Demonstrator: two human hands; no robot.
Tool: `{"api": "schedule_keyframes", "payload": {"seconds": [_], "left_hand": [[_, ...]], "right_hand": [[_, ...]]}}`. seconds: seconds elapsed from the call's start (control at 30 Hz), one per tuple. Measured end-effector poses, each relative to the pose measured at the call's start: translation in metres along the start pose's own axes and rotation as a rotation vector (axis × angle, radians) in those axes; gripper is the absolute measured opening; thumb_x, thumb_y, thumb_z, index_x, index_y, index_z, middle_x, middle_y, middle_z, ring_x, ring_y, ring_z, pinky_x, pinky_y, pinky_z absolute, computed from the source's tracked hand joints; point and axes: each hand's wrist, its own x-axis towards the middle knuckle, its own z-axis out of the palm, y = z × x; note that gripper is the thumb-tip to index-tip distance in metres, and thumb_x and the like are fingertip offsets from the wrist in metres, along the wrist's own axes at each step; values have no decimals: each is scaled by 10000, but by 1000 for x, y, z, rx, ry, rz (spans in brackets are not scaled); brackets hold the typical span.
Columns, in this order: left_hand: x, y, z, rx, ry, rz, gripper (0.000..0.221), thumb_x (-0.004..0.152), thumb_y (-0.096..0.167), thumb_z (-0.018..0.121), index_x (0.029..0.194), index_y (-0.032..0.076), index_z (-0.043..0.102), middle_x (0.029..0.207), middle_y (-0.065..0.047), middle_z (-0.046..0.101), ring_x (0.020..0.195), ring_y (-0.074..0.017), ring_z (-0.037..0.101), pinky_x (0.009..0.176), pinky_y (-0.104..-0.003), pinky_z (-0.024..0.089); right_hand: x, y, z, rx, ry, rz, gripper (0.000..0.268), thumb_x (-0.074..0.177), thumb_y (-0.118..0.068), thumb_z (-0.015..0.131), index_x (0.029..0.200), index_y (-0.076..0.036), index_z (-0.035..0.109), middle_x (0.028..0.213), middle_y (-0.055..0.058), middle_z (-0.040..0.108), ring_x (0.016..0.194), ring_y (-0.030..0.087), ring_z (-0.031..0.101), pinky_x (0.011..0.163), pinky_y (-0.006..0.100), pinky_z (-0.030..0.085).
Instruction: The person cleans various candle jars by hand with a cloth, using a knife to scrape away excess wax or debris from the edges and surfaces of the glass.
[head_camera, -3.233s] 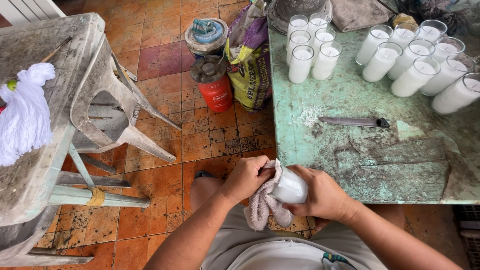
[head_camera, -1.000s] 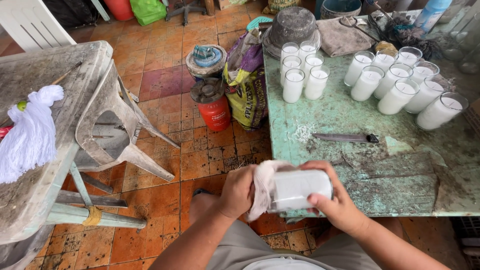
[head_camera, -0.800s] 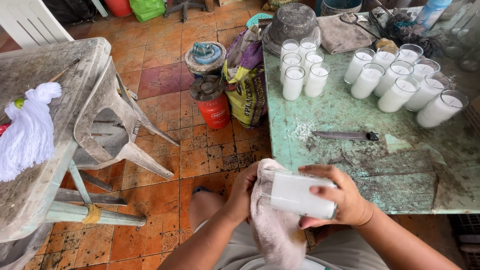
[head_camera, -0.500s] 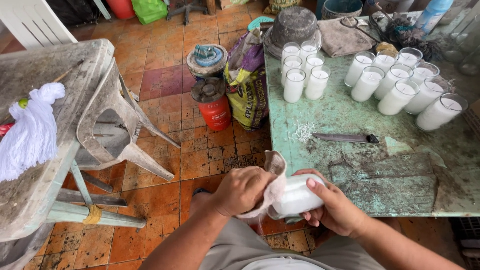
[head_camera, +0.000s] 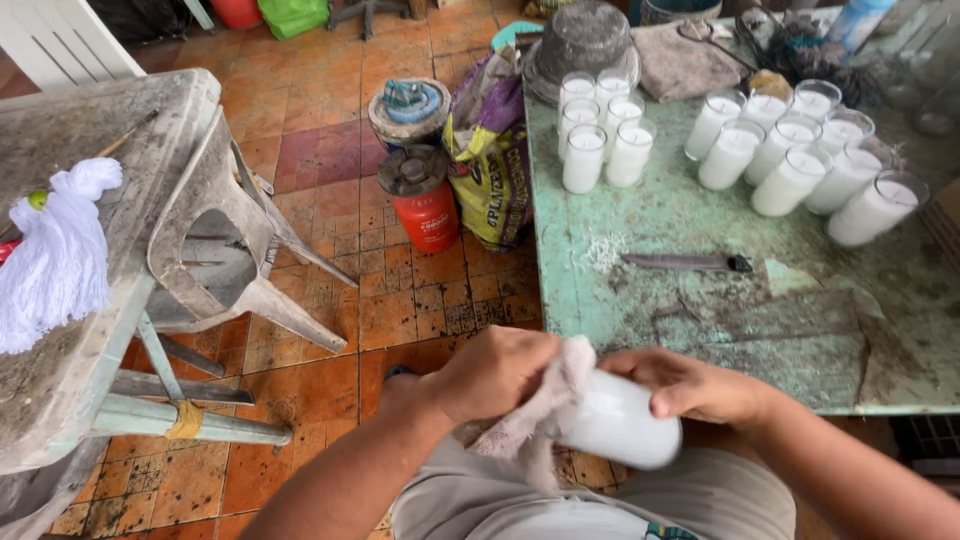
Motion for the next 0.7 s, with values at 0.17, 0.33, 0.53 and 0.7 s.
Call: {"api": "schedule_keyframes", "payload": {"seconds": [0.17,0.33,0.53,0.7], "left_hand": [[19,18,11,124,-235,388,180,1018,49,551,1164,12,649,1026,-131,731,910,-309,736,781,-411,600],[8,-25,32,136,-213,-291,78,978,137,600,968,61,612,817,-133,714,670,-307,710,546,-444,546],[20,-39,35,-245,211,-579,174,1004,66,566,1151,96,653,1017,-53,769,880,-173,730,691,-275,569],[60,-43,57,-285,237,-468,252,1005,54,554,1238,63,648,1151,-83,749,1066,-225,722,860,-315,559]], "right_hand": [[6,30,-8,-397,-393,284,860,674,-542,899,1317,-53,605,1291,71,674,1192,199,620,1083,374,489],[1,47,-11,-1010,443,-66,699,605,-284,948,1208,-96,647,1066,38,763,945,181,654,808,328,541],[-30,43,-32,-1080,913,-666,811,617,-185,938,1301,-92,513,1339,131,618,1338,295,564,1177,430,405],[-48,25,-33,-1035,1033,-747,807,652,-154,903,1326,-94,464,1348,152,596,1343,306,565,1202,451,401]]}}
